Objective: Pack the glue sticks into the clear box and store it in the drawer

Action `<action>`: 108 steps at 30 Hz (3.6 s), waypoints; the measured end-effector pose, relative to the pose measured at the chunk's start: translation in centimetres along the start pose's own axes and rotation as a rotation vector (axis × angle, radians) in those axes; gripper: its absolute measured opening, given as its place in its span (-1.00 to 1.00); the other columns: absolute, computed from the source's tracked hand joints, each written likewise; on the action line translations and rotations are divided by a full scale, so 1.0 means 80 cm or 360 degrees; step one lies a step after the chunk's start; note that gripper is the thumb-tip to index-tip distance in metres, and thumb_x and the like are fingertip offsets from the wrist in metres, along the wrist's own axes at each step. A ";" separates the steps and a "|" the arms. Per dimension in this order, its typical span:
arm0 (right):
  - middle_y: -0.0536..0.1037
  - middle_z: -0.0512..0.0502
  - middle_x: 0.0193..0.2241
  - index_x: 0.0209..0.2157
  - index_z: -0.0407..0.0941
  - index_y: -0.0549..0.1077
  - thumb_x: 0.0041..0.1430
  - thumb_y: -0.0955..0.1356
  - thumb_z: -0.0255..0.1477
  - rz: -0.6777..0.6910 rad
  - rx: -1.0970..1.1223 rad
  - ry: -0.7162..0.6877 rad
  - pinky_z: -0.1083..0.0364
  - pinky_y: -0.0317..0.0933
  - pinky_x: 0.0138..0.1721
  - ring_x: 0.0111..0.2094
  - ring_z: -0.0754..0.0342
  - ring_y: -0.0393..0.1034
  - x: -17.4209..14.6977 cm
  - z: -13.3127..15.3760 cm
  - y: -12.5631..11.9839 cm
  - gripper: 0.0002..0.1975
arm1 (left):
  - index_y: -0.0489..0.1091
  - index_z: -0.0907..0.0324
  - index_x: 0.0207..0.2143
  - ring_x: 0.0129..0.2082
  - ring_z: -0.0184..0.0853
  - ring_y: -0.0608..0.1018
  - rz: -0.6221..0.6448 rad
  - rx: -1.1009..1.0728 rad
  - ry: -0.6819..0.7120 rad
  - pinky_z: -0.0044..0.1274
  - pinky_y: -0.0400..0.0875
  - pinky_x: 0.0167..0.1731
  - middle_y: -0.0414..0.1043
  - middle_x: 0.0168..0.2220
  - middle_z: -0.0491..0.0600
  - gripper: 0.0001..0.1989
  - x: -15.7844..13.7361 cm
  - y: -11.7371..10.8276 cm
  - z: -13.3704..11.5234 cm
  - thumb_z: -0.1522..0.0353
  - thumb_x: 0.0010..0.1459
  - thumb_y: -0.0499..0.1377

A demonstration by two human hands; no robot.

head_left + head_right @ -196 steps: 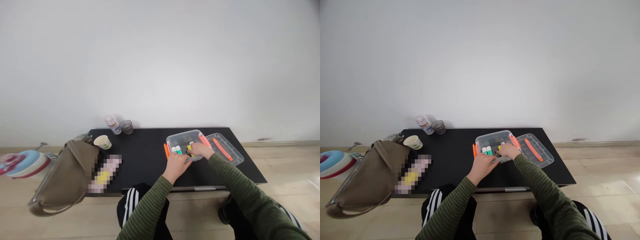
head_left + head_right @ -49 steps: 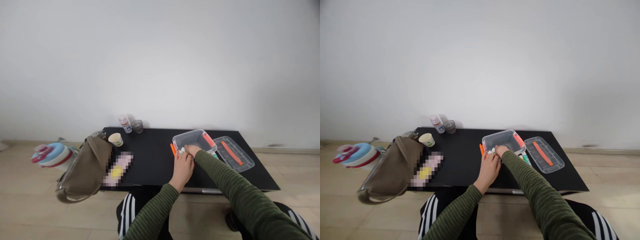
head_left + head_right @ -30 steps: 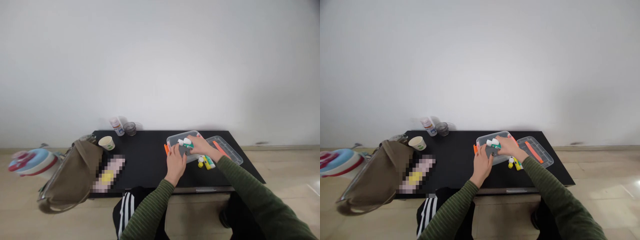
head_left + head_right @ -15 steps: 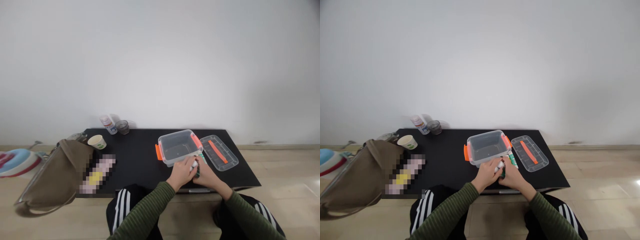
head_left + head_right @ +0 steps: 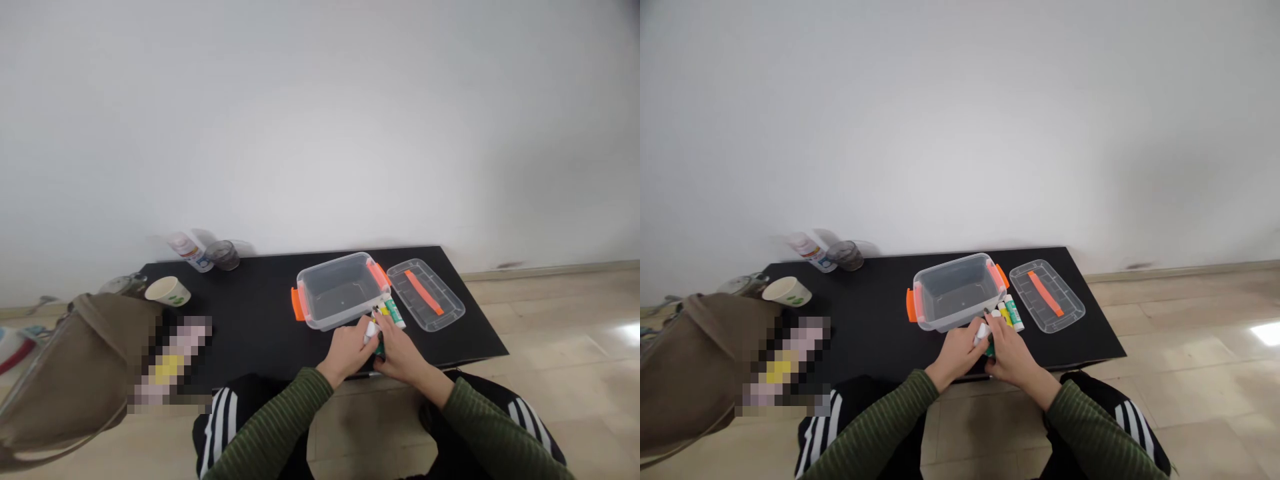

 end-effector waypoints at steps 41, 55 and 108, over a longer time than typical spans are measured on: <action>0.57 -0.15 -0.18 0.16 -0.08 0.25 0.01 0.37 -0.30 -0.0386 -0.0072 0.1241 0.02 0.26 -0.22 -0.17 -0.18 0.49 -0.024 -0.131 -0.119 -0.36 | 0.31 0.17 -0.07 -0.36 -0.18 0.62 0.0009 0.0400 0.0091 -0.50 0.33 -0.42 0.54 -0.40 0.03 -0.63 -0.005 0.012 -0.007 0.10 0.36 -0.08; 0.48 -0.35 0.04 0.24 -0.15 0.17 0.12 0.37 -0.21 -0.0114 -0.0352 0.1234 -0.01 0.27 -0.12 -0.03 -0.20 0.46 0.014 -0.144 -0.065 -0.30 | 0.33 0.24 -0.04 -0.28 -0.15 0.63 0.0129 0.0871 -0.0140 -0.44 0.46 -0.42 0.39 -0.05 0.15 -0.68 0.024 0.054 0.023 0.20 0.35 -0.01; 0.59 -0.14 -0.28 -0.22 -0.10 0.56 0.22 0.31 -0.49 0.0370 -0.0014 0.0073 0.10 0.26 -0.19 -0.23 0.02 0.45 0.001 -0.025 -0.037 -0.82 | 0.32 0.21 0.11 0.07 -0.17 0.45 -0.0316 0.0134 0.0300 -0.35 0.35 0.07 0.41 0.06 0.13 -0.56 -0.009 -0.017 -0.007 0.53 0.17 0.04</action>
Point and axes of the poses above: each hand's wrist, its own x-axis towards the middle knuckle, its own y-axis out of the palm, z = x × y, the point moved 7 cm from there along x, towards the middle knuckle
